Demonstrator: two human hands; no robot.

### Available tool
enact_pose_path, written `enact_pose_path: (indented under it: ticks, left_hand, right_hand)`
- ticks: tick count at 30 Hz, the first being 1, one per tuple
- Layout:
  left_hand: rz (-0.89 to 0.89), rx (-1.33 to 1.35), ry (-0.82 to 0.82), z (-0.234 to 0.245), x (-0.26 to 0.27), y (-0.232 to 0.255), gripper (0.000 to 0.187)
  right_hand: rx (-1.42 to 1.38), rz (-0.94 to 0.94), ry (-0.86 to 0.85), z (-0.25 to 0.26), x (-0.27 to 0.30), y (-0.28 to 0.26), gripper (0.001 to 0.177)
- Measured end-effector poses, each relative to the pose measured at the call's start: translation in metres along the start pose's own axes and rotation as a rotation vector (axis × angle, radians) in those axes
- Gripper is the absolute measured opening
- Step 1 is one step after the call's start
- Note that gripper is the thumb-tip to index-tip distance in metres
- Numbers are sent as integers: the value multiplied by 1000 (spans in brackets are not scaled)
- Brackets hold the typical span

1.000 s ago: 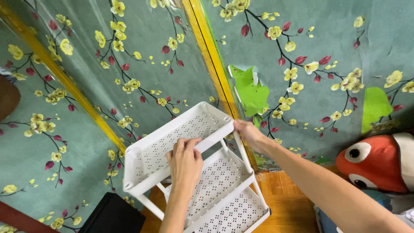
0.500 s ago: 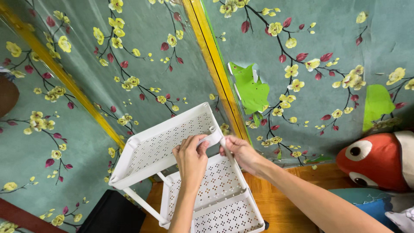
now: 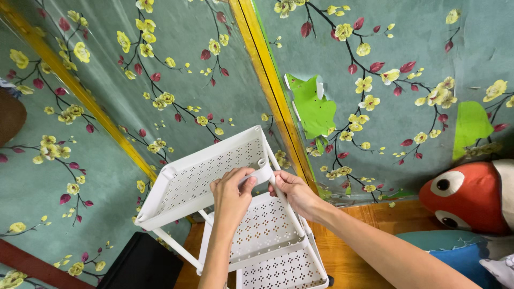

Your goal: The person assembles a white plastic three-tier rolling shelf by inserting vertical poles into the base and shelves, then attaching the top shelf and side handles. The person secures each component by hand and adjusts the assembled unit.

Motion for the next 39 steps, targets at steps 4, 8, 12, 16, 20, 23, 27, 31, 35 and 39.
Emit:
enact_pose_path:
  ticks: [4, 8, 12, 16, 20, 23, 27, 31, 35, 39]
  left_hand:
    - [-18, -7, -26, 1, 1, -2, 12]
    - [-14, -17, -106, 3, 5, -3, 9]
    - [-110, 33, -91, 11, 9, -15, 21]
    - [-17, 105, -188, 19, 20, -62, 28]
    - [-37, 327, -241, 42, 15, -106, 23]
    - [358, 173, -254, 56, 9, -101, 26]
    - [239, -66, -53, 38, -17, -32, 17]
    - [-114, -407, 90, -8, -35, 21, 31]
    - [-4, -332, -44, -32, -41, 13, 39]
    - [-73, -222, -41, -39, -43, 11, 34]
  right_hand:
    - [33, 10, 13, -2, -2, 3, 29]
    - [81, 3, 35, -13, 4, -1, 33]
    - [234, 22, 90, -28, 12, -15, 29]
    - [530, 276, 239, -23, 2, -31, 36]
    - [628, 299, 406, 5, -23, -45, 48]
    - [618, 273, 228, 15, -41, -46, 68]
    - [632, 64, 70, 25, -57, -27, 68]
    - [523, 91, 52, 29, -54, -5, 61]
    - [464, 94, 135, 29, -42, -2, 68]
    - [530, 159, 137, 25, -34, -13, 69]
Point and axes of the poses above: each hand's wrist, its own x-axis away from the middle knuckle, its own z-axis out of the back of the hand, y = z × x, the point moved 3 cm from there along -x, towards the middle knuckle, and after that the axes turned 6 degrees about -x, right-handed, at the moved point
